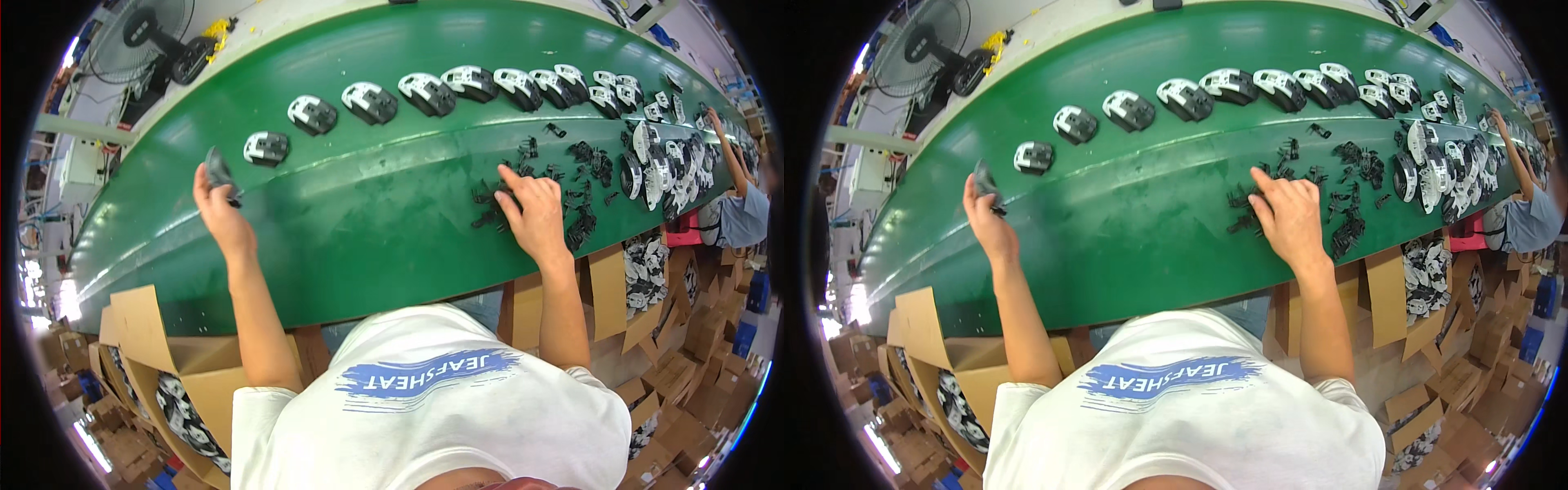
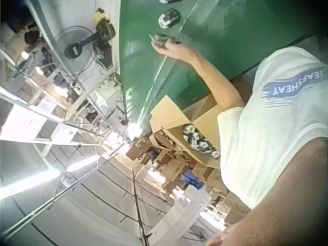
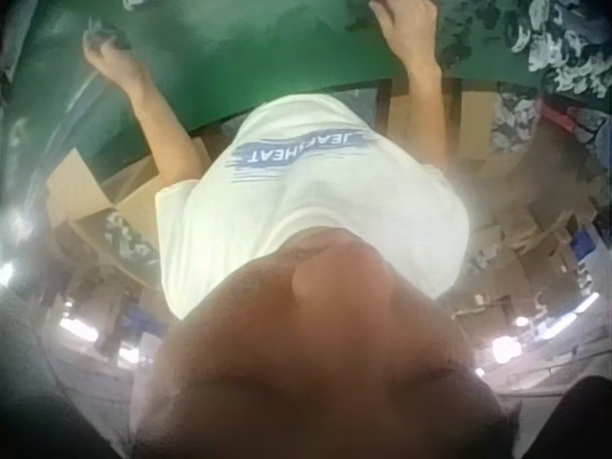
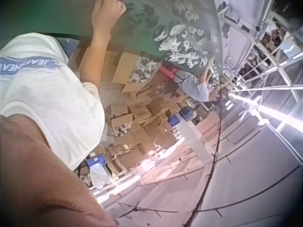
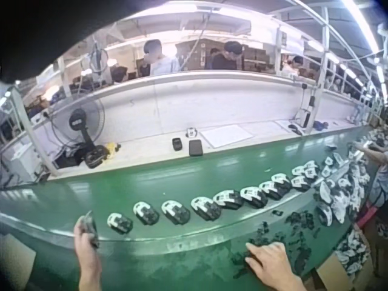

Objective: The person assembles computer mouse shells by picking up each shell and an internal component, pressing the component into the shell by hand, and placing the assembled shell into a cardboard box.

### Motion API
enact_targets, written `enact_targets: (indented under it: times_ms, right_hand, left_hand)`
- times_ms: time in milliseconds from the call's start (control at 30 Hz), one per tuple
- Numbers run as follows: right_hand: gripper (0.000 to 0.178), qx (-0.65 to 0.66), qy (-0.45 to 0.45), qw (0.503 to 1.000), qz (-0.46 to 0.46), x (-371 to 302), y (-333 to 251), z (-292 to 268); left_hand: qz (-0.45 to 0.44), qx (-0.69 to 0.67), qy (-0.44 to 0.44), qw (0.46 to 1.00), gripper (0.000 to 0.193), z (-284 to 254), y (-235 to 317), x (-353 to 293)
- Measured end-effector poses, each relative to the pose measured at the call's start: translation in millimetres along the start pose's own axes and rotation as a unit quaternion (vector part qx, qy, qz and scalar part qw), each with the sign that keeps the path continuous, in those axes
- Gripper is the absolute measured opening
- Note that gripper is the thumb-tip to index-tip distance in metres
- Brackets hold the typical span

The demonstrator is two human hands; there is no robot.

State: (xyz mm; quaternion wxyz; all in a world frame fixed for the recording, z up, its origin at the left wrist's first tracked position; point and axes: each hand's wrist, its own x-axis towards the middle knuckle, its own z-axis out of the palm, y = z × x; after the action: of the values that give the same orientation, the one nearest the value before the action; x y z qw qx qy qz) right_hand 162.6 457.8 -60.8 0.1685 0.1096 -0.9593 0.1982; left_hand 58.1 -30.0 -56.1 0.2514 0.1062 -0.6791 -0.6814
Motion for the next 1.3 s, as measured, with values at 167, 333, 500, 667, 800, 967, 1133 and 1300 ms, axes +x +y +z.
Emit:
enact_targets:
  times_ms: [167, 333, 500, 667, 800, 967, 1133, 1300]
  right_hand:
    - [0.017, 0.044, 0.003, 0.997, 0.071, -2, 6, -4]
    - [0.016, 0.011, 0.002, 0.998, 0.066, 0, 14, -3]
    - [0.021, 0.005, -0.02, 0.994, 0.106, 4, 13, 3]
    - [0.02, 0.022, -0.097, 0.984, 0.145, 14, 12, 6]
    - [0.019, 0.003, -0.079, 0.992, 0.099, 15, 12, 8]
    - [0.025, 0.014, -0.129, 0.985, 0.114, 24, 9, 2]
    - [0.025, 0.042, -0.125, 0.981, 0.145, 26, 10, -1]
    - [0.022, 0.451, -0.054, 0.858, 0.241, 20, -58, 1]
  left_hand:
    - [0.098, 0.242, -0.251, 0.932, 0.076, 21, 3, -130]
    - [0.068, 0.393, -0.349, 0.848, 0.079, 25, 3, -174]
    - [0.078, 0.439, -0.338, 0.829, 0.078, 18, -1, -169]
    - [-0.204, 0.119, -0.296, 0.925, 0.063, 25, 19, -158]
    - [-0.352, -0.244, -0.24, 0.871, 0.061, 39, 22, -145]
    - [-0.424, -0.449, -0.225, 0.754, 0.061, 50, 38, -137]
    - [-0.431, -0.485, -0.227, 0.726, 0.06, 55, 35, -137]
    - [-0.448, -0.462, -0.197, 0.739, 0.06, 71, 42, -144]
